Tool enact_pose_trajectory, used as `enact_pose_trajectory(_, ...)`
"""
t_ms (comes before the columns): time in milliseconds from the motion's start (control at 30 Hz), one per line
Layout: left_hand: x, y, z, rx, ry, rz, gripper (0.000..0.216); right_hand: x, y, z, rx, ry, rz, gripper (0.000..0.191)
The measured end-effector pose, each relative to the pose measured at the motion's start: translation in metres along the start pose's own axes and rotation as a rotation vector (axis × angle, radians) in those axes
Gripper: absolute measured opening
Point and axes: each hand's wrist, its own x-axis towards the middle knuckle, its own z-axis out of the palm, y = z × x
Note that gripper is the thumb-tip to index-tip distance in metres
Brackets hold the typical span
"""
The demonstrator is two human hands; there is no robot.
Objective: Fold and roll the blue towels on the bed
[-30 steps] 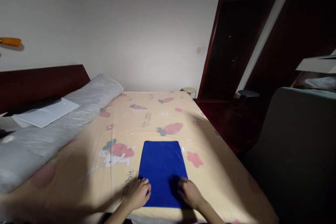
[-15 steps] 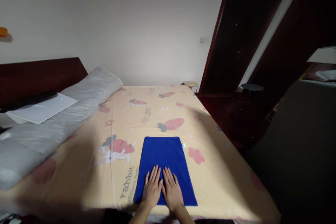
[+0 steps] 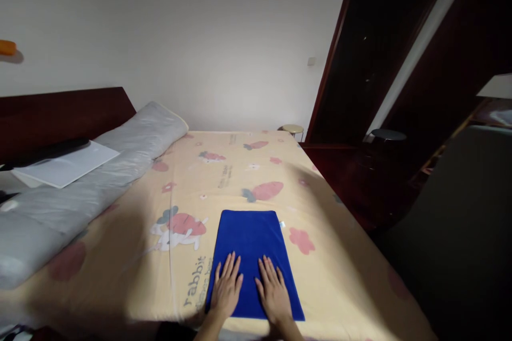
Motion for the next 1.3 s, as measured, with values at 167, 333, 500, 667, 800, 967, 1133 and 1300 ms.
enact_pose_trajectory(167,-0.013,-0.047,-0.007,0.064,0.04,-0.058,0.053,-0.014,0.05,-0.018,-0.044,0.027,0.113,0.06)
enact_pose_trajectory(333,-0.02,-0.055,-0.005,0.088,0.061,-0.074,0.053,-0.009,0.044,-0.021,-0.09,0.021,0.149,0.064)
enact_pose_trajectory(500,-0.019,-0.052,-0.004,0.088,0.052,-0.078,0.052,0.016,-0.009,-0.006,-0.017,0.085,-0.026,0.06)
enact_pose_trajectory(667,-0.018,-0.055,-0.003,0.086,0.029,-0.066,0.053,0.037,-0.061,0.016,0.092,0.033,-0.185,0.058)
enact_pose_trajectory(800,-0.018,-0.058,0.0,0.068,0.013,-0.063,0.055,0.046,-0.076,0.024,0.143,-0.048,-0.236,0.056)
enact_pose_trajectory(967,-0.016,-0.059,0.001,0.031,-0.017,-0.077,0.055,0.062,-0.052,0.003,0.125,-0.152,-0.285,0.054)
enact_pose_trajectory(1133,-0.015,-0.059,0.001,0.034,-0.005,-0.081,0.054,0.076,0.014,-0.025,0.021,-0.135,-0.026,0.058)
enact_pose_trajectory(1300,-0.016,-0.066,0.009,0.037,0.04,-0.066,0.053,0.073,0.079,-0.04,-0.028,-0.086,0.028,0.058)
